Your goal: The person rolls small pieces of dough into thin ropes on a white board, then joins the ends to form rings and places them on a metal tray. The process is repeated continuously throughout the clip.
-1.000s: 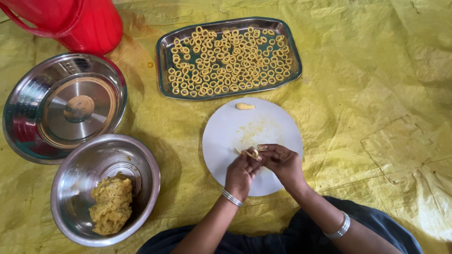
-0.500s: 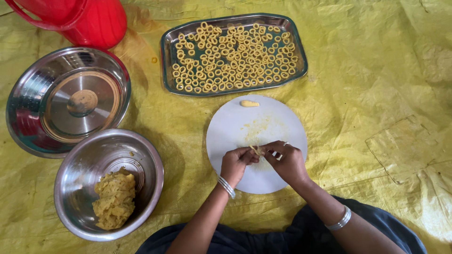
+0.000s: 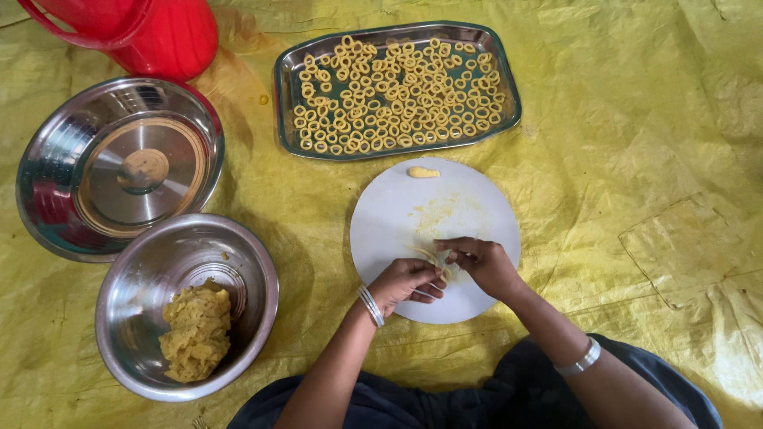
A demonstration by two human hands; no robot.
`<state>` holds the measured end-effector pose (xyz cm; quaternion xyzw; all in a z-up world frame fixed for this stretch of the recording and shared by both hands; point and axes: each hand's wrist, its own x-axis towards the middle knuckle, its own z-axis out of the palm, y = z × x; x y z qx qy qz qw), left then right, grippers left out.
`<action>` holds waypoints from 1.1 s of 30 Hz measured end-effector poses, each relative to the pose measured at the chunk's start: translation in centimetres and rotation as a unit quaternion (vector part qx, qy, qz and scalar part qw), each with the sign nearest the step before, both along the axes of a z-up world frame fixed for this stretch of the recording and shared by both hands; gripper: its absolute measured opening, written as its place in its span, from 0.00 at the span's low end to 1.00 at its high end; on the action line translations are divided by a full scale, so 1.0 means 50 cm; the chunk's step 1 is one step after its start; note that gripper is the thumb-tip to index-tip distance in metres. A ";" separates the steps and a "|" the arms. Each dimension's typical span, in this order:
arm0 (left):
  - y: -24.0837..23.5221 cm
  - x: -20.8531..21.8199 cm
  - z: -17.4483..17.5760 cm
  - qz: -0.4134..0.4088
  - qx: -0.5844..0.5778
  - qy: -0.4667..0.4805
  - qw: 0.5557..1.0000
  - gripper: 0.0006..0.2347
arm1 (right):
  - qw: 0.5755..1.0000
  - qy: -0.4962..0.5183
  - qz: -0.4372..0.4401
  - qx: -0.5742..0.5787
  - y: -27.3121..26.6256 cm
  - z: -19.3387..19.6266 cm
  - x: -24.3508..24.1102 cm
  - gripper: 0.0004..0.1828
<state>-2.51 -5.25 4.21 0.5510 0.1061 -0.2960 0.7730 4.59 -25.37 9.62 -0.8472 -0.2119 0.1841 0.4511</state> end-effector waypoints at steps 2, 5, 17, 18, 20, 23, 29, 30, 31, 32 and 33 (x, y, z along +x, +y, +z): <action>0.003 -0.003 0.002 -0.027 -0.029 0.014 0.999 0.16 | 0.997 -0.054 0.056 0.019 -0.003 -0.004 0.001 0.17; 0.008 -0.004 0.012 -0.046 -0.025 0.020 0.998 0.16 | 0.978 -0.137 0.146 0.051 0.000 0.004 -0.002 0.21; 0.013 -0.005 0.029 -0.024 -0.004 0.039 0.999 0.19 | 0.924 -0.358 0.132 -0.019 0.011 0.052 -0.014 0.10; 0.013 -0.005 0.029 -0.028 -0.006 0.041 0.999 0.19 | 0.919 -0.368 0.139 -0.023 0.010 0.055 -0.015 0.10; 0.013 -0.006 0.029 -0.029 -0.007 0.042 0.999 0.18 | 0.908 -0.388 0.154 -0.031 0.007 0.064 -0.012 0.12; 0.013 -0.005 0.030 -0.028 -0.001 0.045 0.999 0.16 | 0.907 -0.392 0.140 -0.058 0.001 0.075 -0.009 0.12; 0.016 -0.005 0.031 -0.023 0.005 0.051 0.998 0.15 | 0.936 -0.322 0.109 -0.088 -0.002 0.076 -0.001 0.22; 0.017 -0.004 0.032 -0.022 0.001 0.048 0.999 0.16 | 0.941 -0.313 0.104 -0.072 -0.002 0.075 0.001 0.23; 0.018 -0.004 0.032 -0.021 -0.003 0.045 0.999 0.16 | 0.946 -0.304 0.100 -0.056 -0.002 0.073 0.003 0.23; 0.018 -0.004 0.032 -0.022 -0.009 0.044 0.999 0.16 | 0.950 -0.295 0.095 -0.040 -0.003 0.071 0.005 0.24; 0.018 -0.004 0.032 -0.023 -0.016 0.044 0.999 0.17 | 0.956 -0.280 0.080 -0.029 -0.003 0.070 0.006 0.23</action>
